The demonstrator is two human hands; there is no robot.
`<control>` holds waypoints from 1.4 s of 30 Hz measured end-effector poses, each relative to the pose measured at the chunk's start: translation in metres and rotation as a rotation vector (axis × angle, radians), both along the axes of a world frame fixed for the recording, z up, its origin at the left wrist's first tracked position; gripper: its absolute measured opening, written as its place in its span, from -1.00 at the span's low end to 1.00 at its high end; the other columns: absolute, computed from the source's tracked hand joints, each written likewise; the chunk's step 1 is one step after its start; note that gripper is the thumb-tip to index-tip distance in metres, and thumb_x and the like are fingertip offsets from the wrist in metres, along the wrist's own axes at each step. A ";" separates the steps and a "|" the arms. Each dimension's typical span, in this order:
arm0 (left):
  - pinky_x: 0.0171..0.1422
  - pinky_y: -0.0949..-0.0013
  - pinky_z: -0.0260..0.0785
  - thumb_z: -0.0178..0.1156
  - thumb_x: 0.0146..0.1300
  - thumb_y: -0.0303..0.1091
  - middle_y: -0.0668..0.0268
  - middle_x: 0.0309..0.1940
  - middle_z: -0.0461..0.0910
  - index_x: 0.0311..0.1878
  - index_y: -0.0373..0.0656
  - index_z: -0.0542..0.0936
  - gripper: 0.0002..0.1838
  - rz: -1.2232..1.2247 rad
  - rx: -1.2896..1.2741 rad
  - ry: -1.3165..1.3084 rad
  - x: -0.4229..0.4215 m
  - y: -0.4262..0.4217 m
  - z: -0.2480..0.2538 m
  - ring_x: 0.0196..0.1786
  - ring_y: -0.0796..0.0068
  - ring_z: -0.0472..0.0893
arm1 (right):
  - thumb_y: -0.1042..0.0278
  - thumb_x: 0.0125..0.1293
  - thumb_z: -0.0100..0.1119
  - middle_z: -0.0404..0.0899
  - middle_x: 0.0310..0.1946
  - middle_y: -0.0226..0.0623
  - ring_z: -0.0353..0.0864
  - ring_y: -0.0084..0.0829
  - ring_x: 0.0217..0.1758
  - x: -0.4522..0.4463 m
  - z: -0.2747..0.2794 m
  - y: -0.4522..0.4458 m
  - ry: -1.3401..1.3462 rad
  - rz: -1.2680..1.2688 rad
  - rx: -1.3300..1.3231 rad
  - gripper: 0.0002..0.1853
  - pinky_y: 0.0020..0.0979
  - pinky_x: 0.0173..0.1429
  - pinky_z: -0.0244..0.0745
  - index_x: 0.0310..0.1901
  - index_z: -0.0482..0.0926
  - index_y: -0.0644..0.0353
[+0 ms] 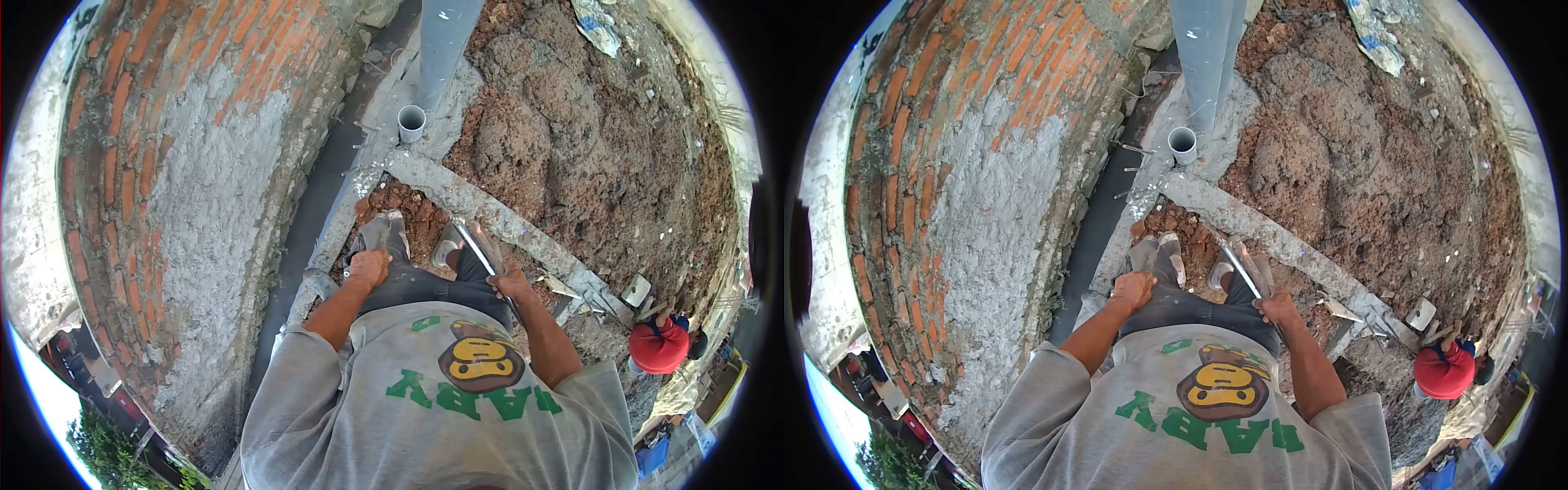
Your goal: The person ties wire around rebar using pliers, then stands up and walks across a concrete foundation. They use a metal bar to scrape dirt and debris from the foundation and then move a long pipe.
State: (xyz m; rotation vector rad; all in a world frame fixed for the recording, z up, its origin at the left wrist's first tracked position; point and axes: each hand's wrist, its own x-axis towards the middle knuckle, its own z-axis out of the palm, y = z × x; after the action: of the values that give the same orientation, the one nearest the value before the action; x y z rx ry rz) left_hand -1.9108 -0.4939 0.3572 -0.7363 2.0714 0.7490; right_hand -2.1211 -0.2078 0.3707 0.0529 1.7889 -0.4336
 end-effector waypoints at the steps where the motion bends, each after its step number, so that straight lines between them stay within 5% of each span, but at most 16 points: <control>1: 0.09 0.10 0.41 0.04 0.33 -0.11 0.03 -0.17 0.64 -0.17 -0.13 0.63 -0.69 -0.030 -0.015 0.024 0.003 0.005 -0.001 -0.01 0.07 0.60 | 0.29 0.12 0.30 0.62 -0.48 -0.20 0.61 -0.41 -0.57 -0.001 0.003 0.003 -0.009 0.017 0.015 -0.65 -0.40 -0.40 0.53 -0.15 0.51 0.37; 12: 0.12 0.14 0.40 0.09 0.28 -0.04 0.11 -0.17 0.65 -0.16 -0.10 0.68 -0.65 -0.136 0.278 -0.161 0.007 0.001 0.062 -0.01 0.09 0.60 | 0.16 0.03 0.30 0.64 -0.44 -0.06 0.65 -0.21 -0.50 0.006 0.027 0.026 0.046 0.240 0.139 -0.54 -0.31 -0.26 0.57 -0.17 0.51 0.41; 13: 0.12 0.14 0.41 0.09 0.29 -0.04 0.12 -0.17 0.64 -0.17 -0.10 0.68 -0.65 -0.078 0.173 -0.011 0.007 0.001 0.056 0.00 0.12 0.60 | 0.11 0.02 0.29 0.64 -0.30 0.08 0.69 -0.08 -0.27 0.006 0.034 0.020 0.026 0.287 0.185 -0.46 -0.27 -0.07 0.55 -0.09 0.50 0.42; 17: 0.10 0.13 0.43 0.07 0.30 -0.07 0.13 -0.14 0.62 -0.21 -0.12 0.69 -0.66 -0.012 -0.162 0.302 0.022 0.026 0.003 0.04 0.20 0.58 | 0.09 0.02 0.29 0.57 -0.05 0.17 0.54 0.03 0.12 0.017 0.043 0.005 0.122 0.379 0.216 -0.40 -0.20 0.20 0.43 0.04 0.48 0.36; 20: 0.08 0.13 0.44 0.06 0.29 -0.13 0.09 -0.16 0.64 -0.23 -0.14 0.69 -0.68 -0.015 -0.043 0.174 0.021 0.026 -0.019 0.01 0.16 0.60 | 0.08 0.02 0.28 0.58 -0.08 0.16 0.56 0.04 0.06 0.004 0.072 -0.024 0.264 0.571 0.212 -0.41 -0.19 0.18 0.46 0.03 0.50 0.32; 25: 0.10 0.19 0.45 0.18 0.06 -0.29 0.03 -0.18 0.66 -0.25 -0.20 0.70 -0.75 0.038 0.134 0.046 0.005 0.036 -0.008 0.00 0.11 0.63 | 0.10 0.03 0.24 0.59 -0.11 0.17 0.57 0.05 0.02 -0.029 0.093 -0.046 0.148 0.454 0.128 -0.48 -0.15 0.11 0.47 -0.03 0.54 0.29; 34: 0.14 0.14 0.43 0.14 0.17 -0.19 0.11 -0.02 0.63 -0.11 -0.20 0.67 -0.66 0.043 0.237 -0.302 -0.069 0.098 0.030 0.09 0.04 0.58 | 0.11 0.04 0.20 0.58 -0.09 0.15 0.58 0.04 0.00 -0.138 0.038 -0.012 0.215 0.985 0.008 -0.49 -0.19 0.11 0.48 -0.02 0.55 0.29; 36: 0.12 0.16 0.44 0.12 0.21 -0.14 0.13 -0.04 0.63 -0.09 -0.21 0.66 -0.63 0.149 0.128 -0.135 -0.070 0.120 0.053 0.09 0.05 0.57 | 0.10 0.03 0.19 0.59 -0.10 0.13 0.58 0.02 0.01 -0.160 0.029 0.005 0.172 1.067 0.021 -0.51 -0.18 0.12 0.48 -0.05 0.56 0.29; 37: 0.11 0.18 0.44 0.10 0.25 -0.09 0.15 -0.06 0.63 -0.06 -0.22 0.65 -0.60 0.237 0.014 0.040 -0.074 0.129 0.058 0.10 0.07 0.56 | 0.15 0.09 0.07 0.54 0.04 0.10 0.54 -0.05 0.13 -0.166 0.037 -0.001 0.094 1.217 0.134 -0.40 -0.26 0.22 0.44 0.19 0.42 0.23; 40: 0.21 0.14 0.37 0.05 0.29 -0.01 0.09 -0.05 0.61 0.00 -0.12 0.62 -0.57 0.394 -0.203 0.052 -0.087 0.170 0.035 0.10 0.05 0.53 | 0.14 0.10 0.08 0.53 0.06 0.08 0.53 -0.06 0.14 -0.184 0.049 0.006 0.026 1.260 0.150 -0.41 -0.26 0.23 0.43 0.18 0.43 0.21; 42: 0.21 0.13 0.37 0.03 0.30 0.00 0.06 -0.04 0.60 -0.02 -0.12 0.63 -0.57 0.448 -0.104 -0.021 -0.085 0.176 0.022 0.10 0.05 0.54 | 0.12 0.11 0.08 0.53 0.06 0.06 0.52 -0.09 0.16 -0.195 0.045 0.015 0.071 1.300 0.149 -0.43 -0.27 0.25 0.41 0.16 0.45 0.21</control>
State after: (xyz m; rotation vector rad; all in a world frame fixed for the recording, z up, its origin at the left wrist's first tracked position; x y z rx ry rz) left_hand -1.9959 -0.3176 0.3791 -1.2864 1.9575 0.8722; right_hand -2.3157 -0.1929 0.4153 -0.9725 1.5520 0.6345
